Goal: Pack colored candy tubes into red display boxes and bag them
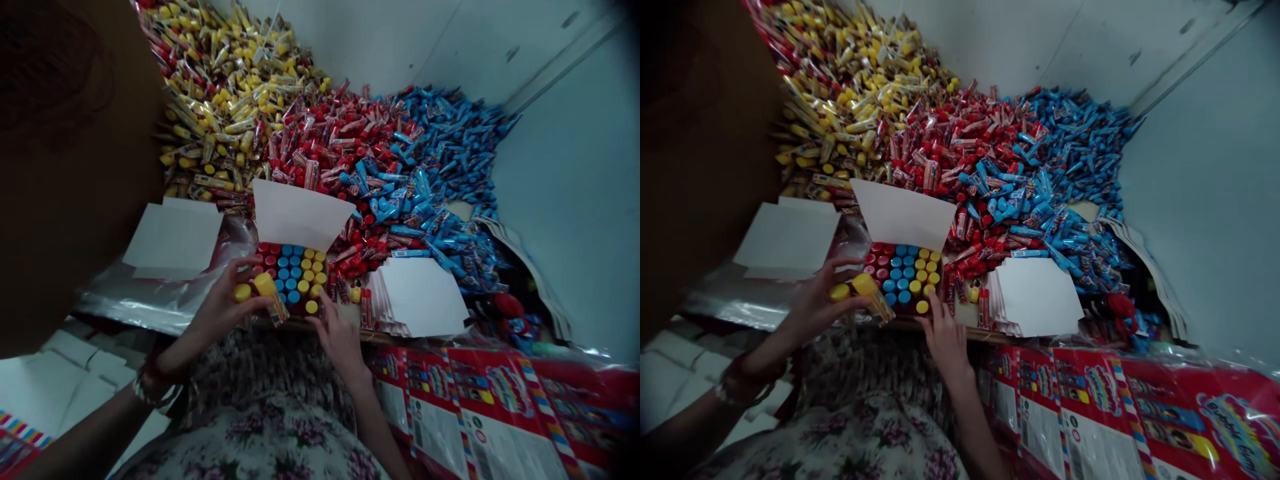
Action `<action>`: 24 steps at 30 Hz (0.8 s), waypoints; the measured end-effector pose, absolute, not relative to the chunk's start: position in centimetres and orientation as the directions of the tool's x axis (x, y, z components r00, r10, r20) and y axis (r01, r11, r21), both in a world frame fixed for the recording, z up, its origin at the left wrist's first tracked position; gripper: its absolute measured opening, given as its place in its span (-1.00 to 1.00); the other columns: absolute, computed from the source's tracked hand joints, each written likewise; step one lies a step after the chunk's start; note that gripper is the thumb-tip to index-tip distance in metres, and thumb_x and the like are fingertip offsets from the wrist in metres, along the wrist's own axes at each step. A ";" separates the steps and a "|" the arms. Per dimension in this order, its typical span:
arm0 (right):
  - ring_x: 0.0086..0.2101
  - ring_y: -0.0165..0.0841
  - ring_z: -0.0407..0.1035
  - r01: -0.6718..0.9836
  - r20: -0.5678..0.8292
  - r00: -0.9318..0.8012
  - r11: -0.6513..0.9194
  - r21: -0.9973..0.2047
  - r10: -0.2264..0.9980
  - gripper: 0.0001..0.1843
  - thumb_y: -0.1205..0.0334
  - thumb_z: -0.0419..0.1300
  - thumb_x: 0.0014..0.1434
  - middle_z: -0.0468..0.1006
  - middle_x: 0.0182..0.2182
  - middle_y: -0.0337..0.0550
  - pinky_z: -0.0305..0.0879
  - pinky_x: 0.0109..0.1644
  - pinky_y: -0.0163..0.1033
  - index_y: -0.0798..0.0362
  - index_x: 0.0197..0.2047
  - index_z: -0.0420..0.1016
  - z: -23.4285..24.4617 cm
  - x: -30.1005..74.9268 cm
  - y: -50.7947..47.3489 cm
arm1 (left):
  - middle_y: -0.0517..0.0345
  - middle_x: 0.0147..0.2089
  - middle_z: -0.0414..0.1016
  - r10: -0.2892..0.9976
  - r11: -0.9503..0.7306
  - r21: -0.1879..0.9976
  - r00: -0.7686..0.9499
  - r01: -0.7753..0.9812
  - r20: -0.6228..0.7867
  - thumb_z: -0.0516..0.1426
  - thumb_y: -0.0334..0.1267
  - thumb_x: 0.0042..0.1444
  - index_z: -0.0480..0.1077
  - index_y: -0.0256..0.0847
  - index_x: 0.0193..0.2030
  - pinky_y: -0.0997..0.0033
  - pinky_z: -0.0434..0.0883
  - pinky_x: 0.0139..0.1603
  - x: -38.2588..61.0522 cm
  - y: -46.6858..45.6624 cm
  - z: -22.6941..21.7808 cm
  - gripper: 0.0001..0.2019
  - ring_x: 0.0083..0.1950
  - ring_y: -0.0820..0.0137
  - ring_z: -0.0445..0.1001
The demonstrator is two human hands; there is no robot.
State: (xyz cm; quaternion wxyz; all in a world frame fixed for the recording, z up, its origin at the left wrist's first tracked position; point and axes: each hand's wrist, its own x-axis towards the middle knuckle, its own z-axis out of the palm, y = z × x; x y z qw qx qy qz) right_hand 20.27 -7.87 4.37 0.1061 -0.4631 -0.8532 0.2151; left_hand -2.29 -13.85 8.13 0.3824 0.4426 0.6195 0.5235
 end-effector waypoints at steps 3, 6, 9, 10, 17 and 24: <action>-0.36 -0.39 0.36 0.536 0.118 -0.529 0.438 -0.722 0.841 -0.51 0.07 0.11 0.25 0.46 -0.28 -0.13 0.33 -0.27 -0.34 0.05 0.20 0.26 6.7 20.2 -8.1 | 0.08 -0.14 0.49 0.979 0.027 0.948 -0.199 0.316 0.038 0.28 -0.15 -0.05 0.13 -0.12 0.05 0.29 0.50 -0.17 -0.1 -13.6 6.7 -0.44 -0.12 0.28 0.52; -0.22 -0.39 0.37 0.378 0.122 -0.624 0.436 -0.817 0.771 -0.61 0.15 0.18 0.19 0.44 -0.16 -0.14 0.32 -0.13 -0.34 0.02 0.08 0.36 8.8 18.8 -8.0 | 0.04 -0.13 0.50 0.995 -0.048 0.855 -0.048 0.516 0.085 0.21 -0.23 0.04 0.09 -0.13 0.16 0.30 0.48 -0.18 1.5 -13.3 6.3 -0.44 -0.13 0.27 0.53; -0.15 -0.39 0.38 0.352 0.089 -0.613 0.373 -0.858 0.785 -0.78 0.25 0.16 0.19 0.46 -0.17 -0.17 0.30 -0.04 -0.33 0.05 -0.07 0.42 9.2 18.5 -7.6 | 0.02 -0.07 0.48 0.993 -0.092 0.774 0.004 0.626 0.116 0.18 -0.23 0.09 0.01 -0.11 0.25 0.34 0.47 -0.26 1.6 -13.4 6.2 -0.38 -0.18 0.29 0.53; -0.16 -0.39 0.38 0.358 0.076 -0.590 0.345 -0.868 0.804 -0.81 0.26 0.14 0.20 0.47 -0.18 -0.17 0.31 -0.06 -0.33 0.05 -0.10 0.42 8.9 18.9 -7.5 | 0.03 -0.07 0.47 0.989 -0.114 0.762 0.001 0.638 0.147 0.18 -0.21 0.10 -0.01 -0.10 0.27 0.35 0.47 -0.26 1.2 -13.6 6.2 -0.36 -0.20 0.32 0.52; 0.01 -0.33 0.30 0.338 0.197 -0.712 0.575 -0.745 0.674 -0.72 0.44 -0.01 0.24 0.46 -0.03 -0.09 0.25 0.13 -0.15 0.05 -0.05 0.40 6.4 21.7 -7.2 | 0.01 0.10 0.37 0.961 -0.217 0.434 0.113 0.874 0.252 -0.01 -0.26 0.27 0.33 -0.08 0.11 0.25 0.42 0.02 -0.3 -14.4 5.2 -0.71 0.09 0.25 0.36; 0.06 -0.30 0.17 0.409 0.097 -0.836 0.732 -0.545 0.540 -0.48 0.62 -0.11 0.13 0.40 0.04 -0.07 0.22 0.18 -0.08 0.08 0.09 0.34 4.9 20.9 -6.1 | -0.11 0.08 0.38 0.965 -0.253 0.204 0.260 0.946 -0.010 -0.04 -0.50 0.16 0.34 -0.22 0.14 0.22 0.45 -0.11 0.4 -13.2 4.3 -0.58 0.00 0.19 0.34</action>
